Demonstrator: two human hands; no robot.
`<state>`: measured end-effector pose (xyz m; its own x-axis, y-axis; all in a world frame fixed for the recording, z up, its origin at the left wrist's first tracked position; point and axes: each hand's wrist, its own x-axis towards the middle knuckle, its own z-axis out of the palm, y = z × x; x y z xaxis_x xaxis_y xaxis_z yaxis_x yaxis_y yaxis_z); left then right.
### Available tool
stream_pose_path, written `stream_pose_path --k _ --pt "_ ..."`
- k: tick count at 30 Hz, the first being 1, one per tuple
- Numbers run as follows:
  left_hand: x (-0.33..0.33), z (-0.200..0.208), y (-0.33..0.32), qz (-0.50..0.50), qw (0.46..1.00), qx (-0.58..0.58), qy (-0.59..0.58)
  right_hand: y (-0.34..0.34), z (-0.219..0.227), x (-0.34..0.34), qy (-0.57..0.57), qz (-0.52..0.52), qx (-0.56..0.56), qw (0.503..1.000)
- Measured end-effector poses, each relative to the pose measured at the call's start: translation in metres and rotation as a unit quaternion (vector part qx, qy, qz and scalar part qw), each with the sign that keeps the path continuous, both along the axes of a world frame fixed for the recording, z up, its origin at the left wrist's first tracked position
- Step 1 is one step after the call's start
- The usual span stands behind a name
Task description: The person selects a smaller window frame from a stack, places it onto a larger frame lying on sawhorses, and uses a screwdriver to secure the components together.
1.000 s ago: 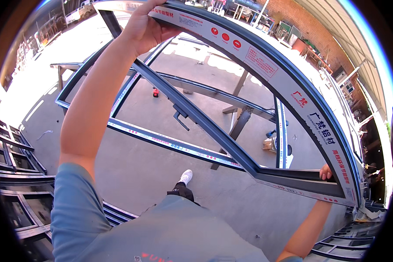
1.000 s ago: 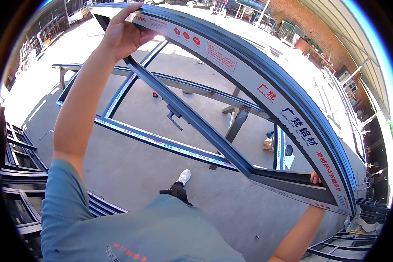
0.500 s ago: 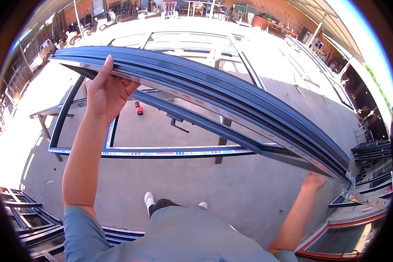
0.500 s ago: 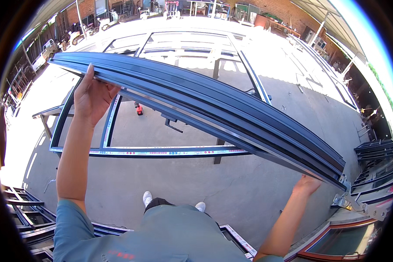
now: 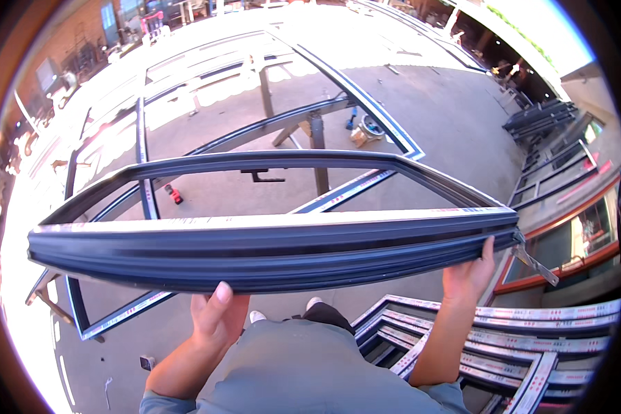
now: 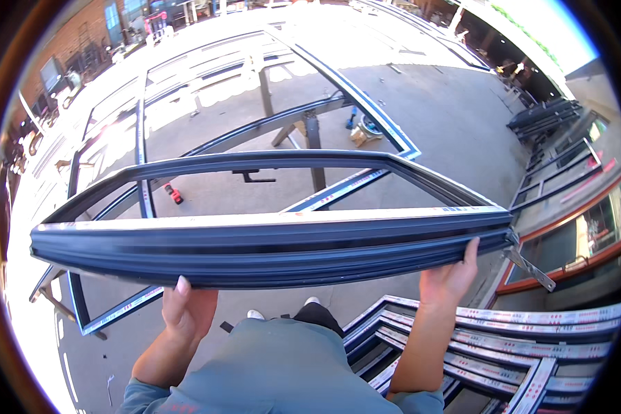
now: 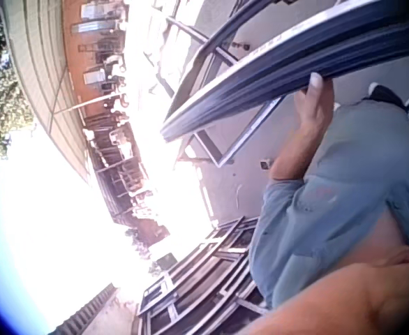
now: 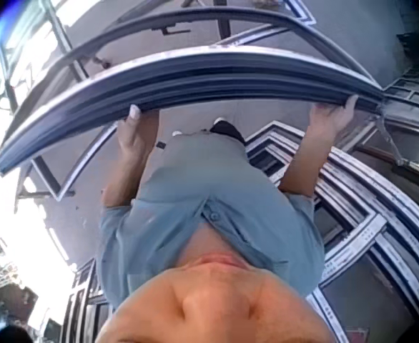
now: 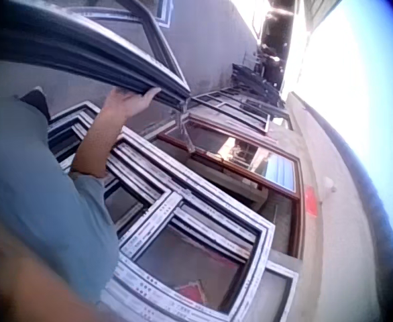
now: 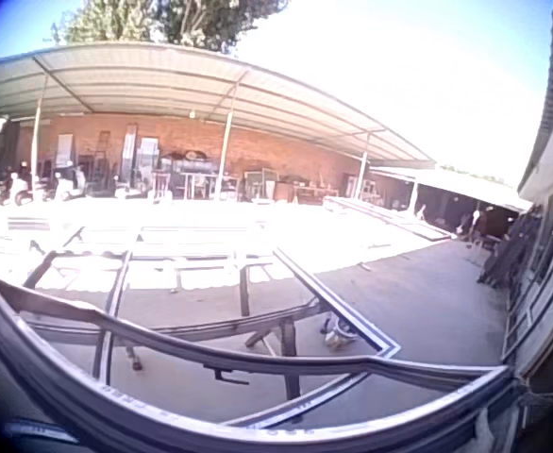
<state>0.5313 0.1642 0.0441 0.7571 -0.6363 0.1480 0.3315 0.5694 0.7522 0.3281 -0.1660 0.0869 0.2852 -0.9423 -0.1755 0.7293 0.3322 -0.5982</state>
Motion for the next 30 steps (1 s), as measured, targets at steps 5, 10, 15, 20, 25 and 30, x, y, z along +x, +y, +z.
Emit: stream_pose_path --k 5,10,15,20,25,30 --pt "-0.025 -0.051 0.047 -0.023 0.996 0.054 0.068 0.026 -0.040 -0.002 0.074 -0.051 0.070 0.994" --pt "-0.032 -0.075 0.053 0.011 0.973 0.084 0.213 0.035 -0.111 -0.014 0.068 -0.028 0.130 0.989" --pt "-0.045 -0.135 0.071 0.061 0.958 0.091 0.266 0.053 -0.187 -0.012 0.100 -0.028 0.210 0.972" --pt "-0.064 -0.196 0.089 0.062 0.941 0.089 0.320 0.066 -0.240 -0.018 0.056 -0.017 0.254 0.965" --pt "-0.077 -0.266 0.097 0.105 0.900 0.153 0.394 0.063 -0.336 -0.035 0.080 0.032 0.250 0.964" --pt "-0.076 -0.320 0.106 0.115 0.888 0.165 0.414 0.056 -0.376 -0.028 0.100 0.039 0.293 0.950"
